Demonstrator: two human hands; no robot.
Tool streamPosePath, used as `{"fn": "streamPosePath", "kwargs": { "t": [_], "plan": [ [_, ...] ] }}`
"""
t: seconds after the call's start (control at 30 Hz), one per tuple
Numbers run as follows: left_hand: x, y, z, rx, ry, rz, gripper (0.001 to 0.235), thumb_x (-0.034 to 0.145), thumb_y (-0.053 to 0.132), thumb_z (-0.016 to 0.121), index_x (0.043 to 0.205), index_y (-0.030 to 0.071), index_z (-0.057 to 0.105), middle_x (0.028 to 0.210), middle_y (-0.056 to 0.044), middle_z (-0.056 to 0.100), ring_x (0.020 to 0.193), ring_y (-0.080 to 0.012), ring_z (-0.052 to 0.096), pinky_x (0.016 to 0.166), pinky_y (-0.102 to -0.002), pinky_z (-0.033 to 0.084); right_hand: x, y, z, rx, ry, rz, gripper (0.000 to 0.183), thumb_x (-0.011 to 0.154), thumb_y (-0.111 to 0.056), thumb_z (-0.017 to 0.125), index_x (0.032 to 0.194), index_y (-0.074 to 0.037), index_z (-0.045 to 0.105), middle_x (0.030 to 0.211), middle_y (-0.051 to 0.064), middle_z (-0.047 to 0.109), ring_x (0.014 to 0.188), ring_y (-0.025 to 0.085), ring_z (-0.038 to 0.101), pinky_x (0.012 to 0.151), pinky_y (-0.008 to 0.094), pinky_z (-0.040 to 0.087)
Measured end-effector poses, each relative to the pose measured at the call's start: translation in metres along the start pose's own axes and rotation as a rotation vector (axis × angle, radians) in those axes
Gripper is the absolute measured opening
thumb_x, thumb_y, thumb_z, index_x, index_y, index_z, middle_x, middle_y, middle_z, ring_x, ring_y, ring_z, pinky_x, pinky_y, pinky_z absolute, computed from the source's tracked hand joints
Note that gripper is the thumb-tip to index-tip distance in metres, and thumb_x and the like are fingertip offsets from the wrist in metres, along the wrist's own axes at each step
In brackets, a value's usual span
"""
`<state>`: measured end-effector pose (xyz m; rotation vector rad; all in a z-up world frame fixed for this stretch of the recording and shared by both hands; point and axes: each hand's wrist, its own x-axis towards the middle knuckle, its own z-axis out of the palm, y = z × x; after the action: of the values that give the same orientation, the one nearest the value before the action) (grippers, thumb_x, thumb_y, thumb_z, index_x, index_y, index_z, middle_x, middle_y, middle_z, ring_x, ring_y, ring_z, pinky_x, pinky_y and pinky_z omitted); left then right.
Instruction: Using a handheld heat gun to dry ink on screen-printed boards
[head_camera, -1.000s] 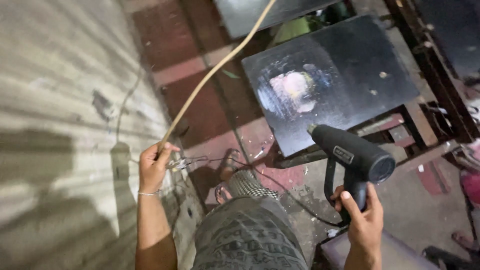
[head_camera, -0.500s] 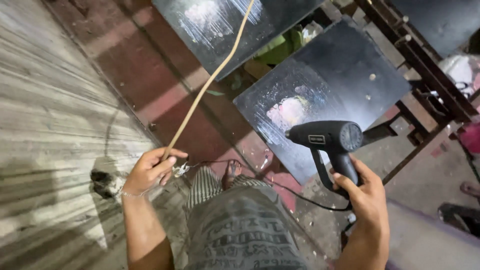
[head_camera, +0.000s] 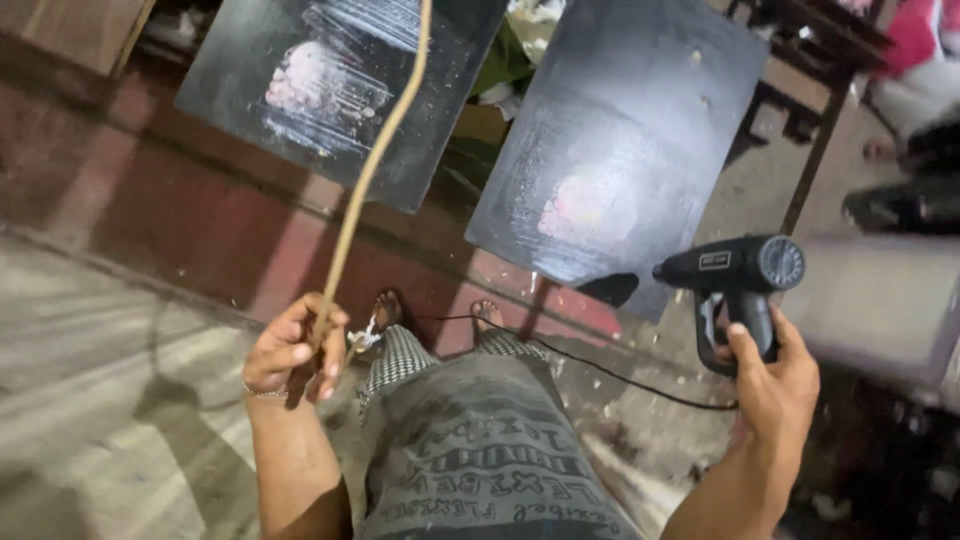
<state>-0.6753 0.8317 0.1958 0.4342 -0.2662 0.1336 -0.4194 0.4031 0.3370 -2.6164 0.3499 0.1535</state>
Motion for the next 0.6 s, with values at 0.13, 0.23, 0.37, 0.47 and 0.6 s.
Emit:
{"fn": "streamPosePath", "kwargs": {
  "t": [0.13, 0.23, 0.37, 0.47, 0.6],
  "plan": [
    [0.031, 0.050, -0.004, -0.016, -0.087, -0.069, 0.027, 0.101, 0.018, 0.065, 0.109, -0.003, 0.050, 0.086, -0.015, 0.054, 0.067, -0.0193, 0.056, 0.049, -0.024, 0.048, -0.014, 0.024, 0.047, 0.076, 0.105, -0.094, 0.052, 0.094, -0.031, 0.072, 0.141, -0.011, 0.068, 0.107, 0.004, 0.070, 0.094, 0.012, 0.059, 0.083, 0.029, 0.047],
    [0.036, 0.063, -0.027, -0.083, -0.138, -0.099, 0.041, 0.090, 0.023, 0.074, 0.091, -0.010, 0.050, 0.061, -0.017, 0.054, 0.040, -0.0240, 0.057, 0.034, -0.026, 0.046, -0.037, 0.017, 0.077, 0.203, 0.091, -0.162, 0.049, 0.098, -0.021, 0.078, 0.145, -0.013, 0.067, 0.099, 0.027, 0.071, 0.084, 0.038, 0.071, 0.070, 0.046, 0.054],
    [0.054, 0.067, -0.043, -0.140, -0.180, -0.135, 0.040, 0.085, 0.023, 0.075, 0.085, -0.010, 0.052, 0.056, -0.014, 0.052, 0.034, -0.0184, 0.050, 0.031, -0.025, 0.041, -0.063, -0.028, 0.105, 0.533, -0.011, -0.180, 0.052, 0.099, -0.006, 0.070, 0.149, -0.002, 0.056, 0.082, 0.029, 0.069, 0.073, 0.033, 0.072, 0.067, 0.039, 0.059],
    [0.058, 0.064, -0.054, -0.130, -0.200, -0.144, 0.040, 0.087, 0.026, 0.072, 0.089, -0.009, 0.053, 0.057, -0.010, 0.051, 0.037, -0.0150, 0.048, 0.035, -0.023, 0.040, -0.085, -0.059, 0.106, 0.543, -0.041, -0.165, 0.051, 0.096, -0.007, 0.071, 0.146, -0.003, 0.058, 0.080, 0.026, 0.071, 0.069, 0.029, 0.073, 0.066, 0.036, 0.058],
    [0.058, 0.062, -0.072, -0.101, -0.214, -0.168, 0.047, 0.091, 0.034, 0.071, 0.100, -0.008, 0.052, 0.059, -0.005, 0.050, 0.043, -0.0121, 0.048, 0.040, -0.022, 0.040, -0.093, -0.064, 0.108, 0.464, -0.022, -0.133, 0.049, 0.095, -0.012, 0.073, 0.143, -0.011, 0.063, 0.078, 0.018, 0.074, 0.066, 0.022, 0.073, 0.067, 0.032, 0.057]
  ]
}}
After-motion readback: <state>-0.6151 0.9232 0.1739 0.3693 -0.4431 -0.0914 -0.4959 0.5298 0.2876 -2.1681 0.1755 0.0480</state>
